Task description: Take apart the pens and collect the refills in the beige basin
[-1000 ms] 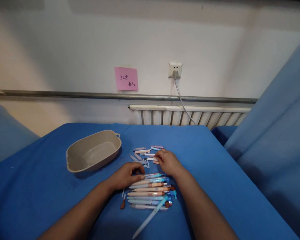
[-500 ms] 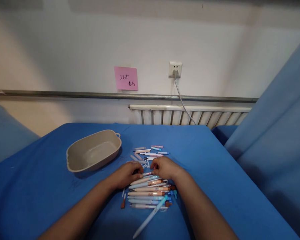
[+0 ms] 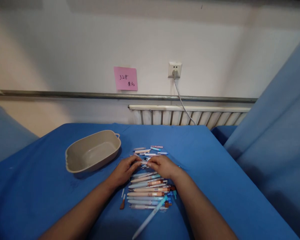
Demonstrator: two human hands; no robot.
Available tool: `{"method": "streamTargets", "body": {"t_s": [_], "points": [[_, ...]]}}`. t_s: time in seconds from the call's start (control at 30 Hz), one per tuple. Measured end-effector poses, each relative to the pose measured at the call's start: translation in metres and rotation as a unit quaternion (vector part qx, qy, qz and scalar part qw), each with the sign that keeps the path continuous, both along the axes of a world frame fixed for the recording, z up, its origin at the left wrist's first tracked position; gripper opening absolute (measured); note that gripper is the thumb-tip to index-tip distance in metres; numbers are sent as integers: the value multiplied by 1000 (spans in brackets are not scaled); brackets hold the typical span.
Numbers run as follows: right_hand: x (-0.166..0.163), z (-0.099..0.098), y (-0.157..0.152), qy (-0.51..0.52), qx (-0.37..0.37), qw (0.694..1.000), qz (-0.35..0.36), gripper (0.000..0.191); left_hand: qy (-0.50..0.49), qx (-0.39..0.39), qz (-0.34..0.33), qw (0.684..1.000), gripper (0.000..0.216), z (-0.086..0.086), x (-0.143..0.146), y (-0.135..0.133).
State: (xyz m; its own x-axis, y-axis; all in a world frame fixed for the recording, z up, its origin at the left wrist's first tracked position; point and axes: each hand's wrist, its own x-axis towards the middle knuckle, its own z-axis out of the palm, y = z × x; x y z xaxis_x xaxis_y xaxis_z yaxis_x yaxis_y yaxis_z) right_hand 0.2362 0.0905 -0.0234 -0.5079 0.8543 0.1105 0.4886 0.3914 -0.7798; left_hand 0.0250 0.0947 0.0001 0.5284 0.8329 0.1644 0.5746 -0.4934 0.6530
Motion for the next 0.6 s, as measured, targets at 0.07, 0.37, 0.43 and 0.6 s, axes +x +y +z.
{"method": "streamTargets", "body": {"t_s": [0.07, 0.37, 0.43, 0.6], "points": [[0, 1, 0, -4, 27, 1000, -14, 23, 21, -16, 7, 1000, 36, 0, 0, 0], [3, 6, -2, -38, 75, 995, -52, 16, -53, 10, 32, 998, 21, -4, -3, 4], [2, 6, -2, -35, 82, 995, -46, 17, -47, -12, 58, 997, 27, -5, -3, 5], [4, 3, 0, -47, 102, 992, -55, 18, -74, -10, 84, 994, 34, -8, -4, 5]]}}
